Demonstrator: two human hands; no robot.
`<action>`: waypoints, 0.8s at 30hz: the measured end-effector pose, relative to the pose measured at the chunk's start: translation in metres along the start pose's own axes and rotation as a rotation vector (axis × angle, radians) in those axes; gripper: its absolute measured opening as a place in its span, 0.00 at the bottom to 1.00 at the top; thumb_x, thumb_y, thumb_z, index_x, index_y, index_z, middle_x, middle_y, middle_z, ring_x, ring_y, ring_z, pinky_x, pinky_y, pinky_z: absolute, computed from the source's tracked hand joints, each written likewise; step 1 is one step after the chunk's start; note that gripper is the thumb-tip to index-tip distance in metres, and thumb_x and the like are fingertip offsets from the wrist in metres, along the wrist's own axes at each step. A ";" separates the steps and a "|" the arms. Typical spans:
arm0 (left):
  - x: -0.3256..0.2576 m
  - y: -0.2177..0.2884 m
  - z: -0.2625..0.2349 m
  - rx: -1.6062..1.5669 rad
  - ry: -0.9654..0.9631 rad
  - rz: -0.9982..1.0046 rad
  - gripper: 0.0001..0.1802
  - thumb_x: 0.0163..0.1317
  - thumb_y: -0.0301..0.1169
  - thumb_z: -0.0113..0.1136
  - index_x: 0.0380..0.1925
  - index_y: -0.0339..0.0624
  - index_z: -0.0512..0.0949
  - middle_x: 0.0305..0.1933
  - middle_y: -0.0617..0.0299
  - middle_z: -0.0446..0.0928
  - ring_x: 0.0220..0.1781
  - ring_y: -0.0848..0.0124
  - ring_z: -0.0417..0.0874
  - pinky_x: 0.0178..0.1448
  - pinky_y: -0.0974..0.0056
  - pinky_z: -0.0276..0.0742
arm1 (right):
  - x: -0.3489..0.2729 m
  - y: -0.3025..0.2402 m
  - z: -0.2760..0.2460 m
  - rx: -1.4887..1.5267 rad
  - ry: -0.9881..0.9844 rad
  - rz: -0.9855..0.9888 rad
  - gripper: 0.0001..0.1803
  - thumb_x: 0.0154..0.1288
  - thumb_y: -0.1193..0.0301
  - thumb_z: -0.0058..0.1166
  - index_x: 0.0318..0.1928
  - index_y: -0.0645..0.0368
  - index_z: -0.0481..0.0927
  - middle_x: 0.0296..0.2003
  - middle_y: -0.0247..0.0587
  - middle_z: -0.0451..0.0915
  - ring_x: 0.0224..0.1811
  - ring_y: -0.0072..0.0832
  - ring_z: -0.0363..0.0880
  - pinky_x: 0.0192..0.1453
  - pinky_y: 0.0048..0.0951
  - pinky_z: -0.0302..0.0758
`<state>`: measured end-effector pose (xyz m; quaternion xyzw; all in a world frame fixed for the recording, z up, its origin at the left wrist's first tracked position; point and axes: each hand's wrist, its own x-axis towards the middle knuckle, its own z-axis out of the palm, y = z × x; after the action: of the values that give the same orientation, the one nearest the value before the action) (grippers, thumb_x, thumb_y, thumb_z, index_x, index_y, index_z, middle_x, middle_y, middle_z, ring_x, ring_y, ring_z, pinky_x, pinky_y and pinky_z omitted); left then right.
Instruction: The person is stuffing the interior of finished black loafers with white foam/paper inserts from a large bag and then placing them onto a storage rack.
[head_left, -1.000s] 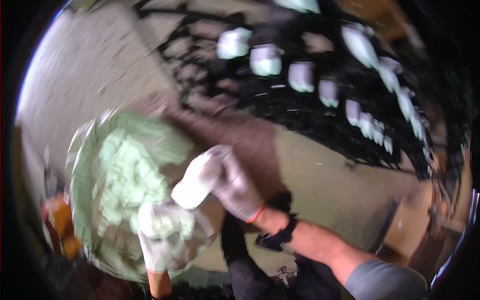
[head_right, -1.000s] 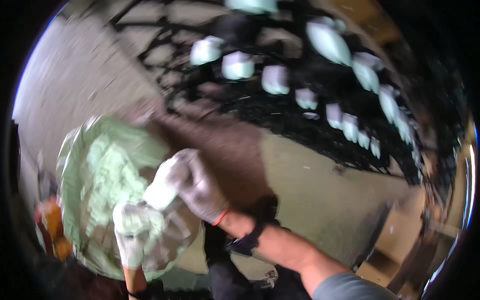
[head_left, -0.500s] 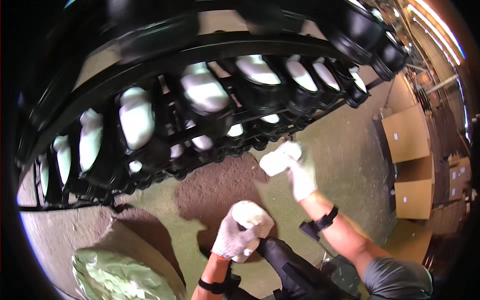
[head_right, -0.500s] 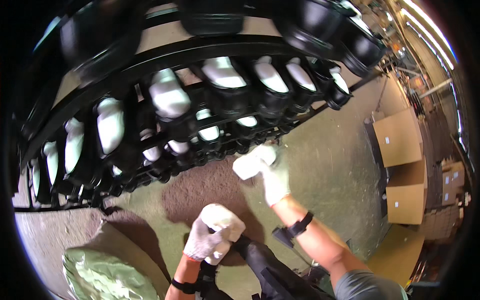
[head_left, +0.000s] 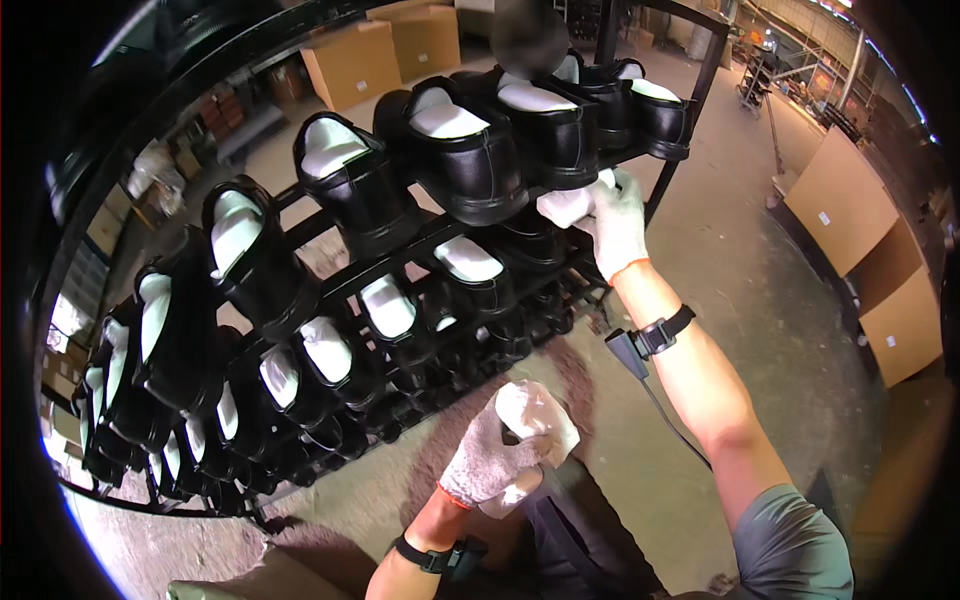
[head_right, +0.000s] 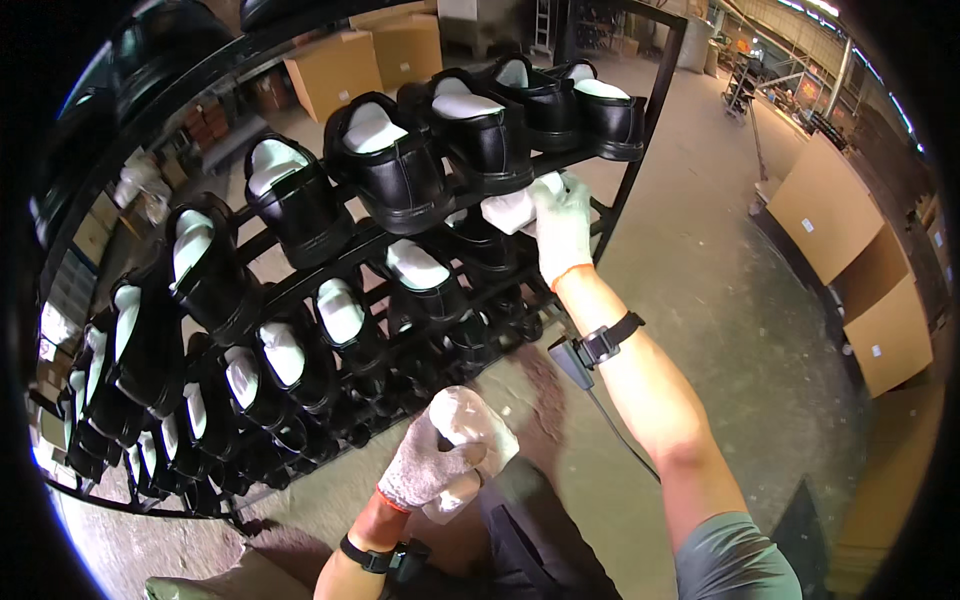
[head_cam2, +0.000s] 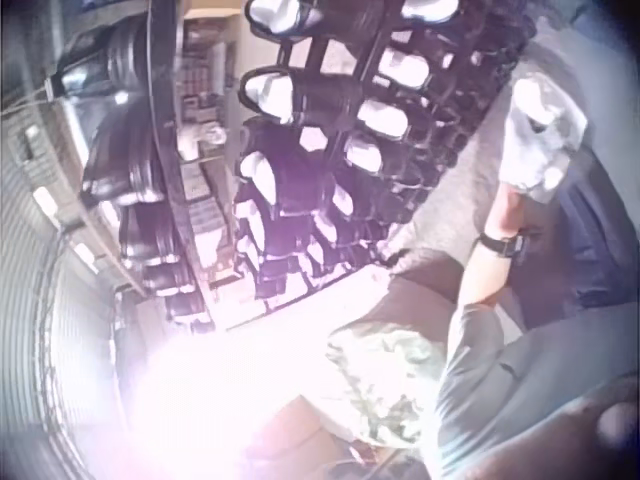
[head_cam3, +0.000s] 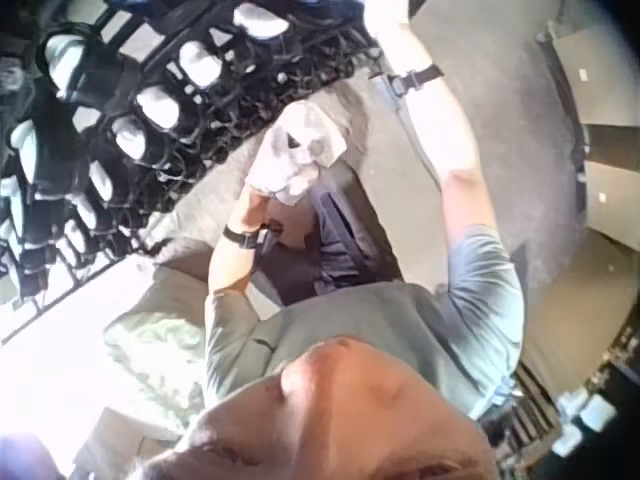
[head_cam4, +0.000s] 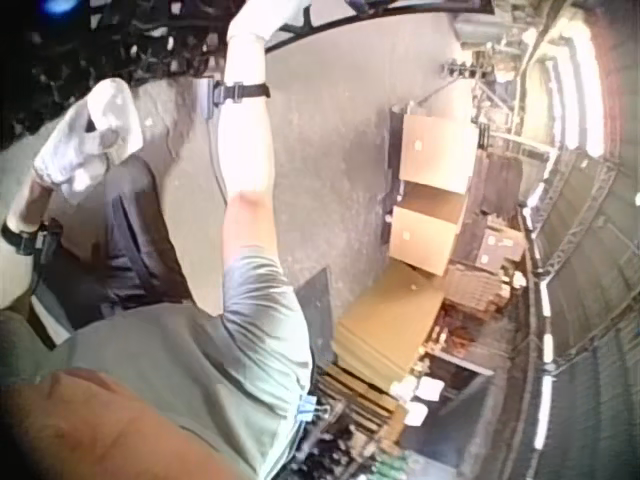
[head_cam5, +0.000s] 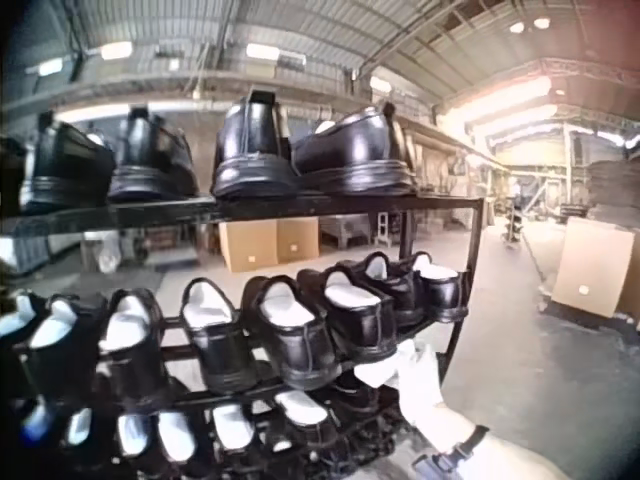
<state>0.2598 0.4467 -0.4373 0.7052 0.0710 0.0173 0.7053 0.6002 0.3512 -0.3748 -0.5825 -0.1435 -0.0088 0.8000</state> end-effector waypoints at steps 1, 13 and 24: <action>-0.002 -0.005 0.000 0.028 0.009 0.024 0.32 0.65 0.27 0.73 0.69 0.38 0.76 0.59 0.62 0.84 0.62 0.72 0.83 0.70 0.60 0.81 | -0.007 0.000 -0.001 0.033 0.009 -0.004 0.38 0.78 0.65 0.64 0.78 0.66 0.62 0.64 0.53 0.79 0.62 0.44 0.87 0.62 0.53 0.91; -0.006 -0.028 0.017 -0.110 0.057 0.135 0.34 0.66 0.29 0.73 0.72 0.36 0.76 0.62 0.59 0.85 0.63 0.70 0.84 0.71 0.59 0.81 | -0.191 0.005 -0.081 0.037 -0.676 0.159 0.22 0.84 0.65 0.57 0.70 0.63 0.78 0.60 0.40 0.83 0.65 0.28 0.80 0.73 0.34 0.77; 0.037 -0.009 0.026 -0.258 -0.140 0.146 0.28 0.67 0.33 0.69 0.65 0.35 0.80 0.56 0.58 0.88 0.58 0.67 0.88 0.65 0.59 0.85 | -0.171 -0.021 -0.117 -0.357 -0.861 -0.236 0.54 0.71 0.59 0.71 0.86 0.61 0.51 0.75 0.58 0.71 0.80 0.48 0.71 0.85 0.48 0.67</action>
<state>0.2985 0.4254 -0.4491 0.6117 -0.0327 0.0284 0.7899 0.4577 0.2086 -0.4293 -0.6414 -0.5229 0.1179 0.5489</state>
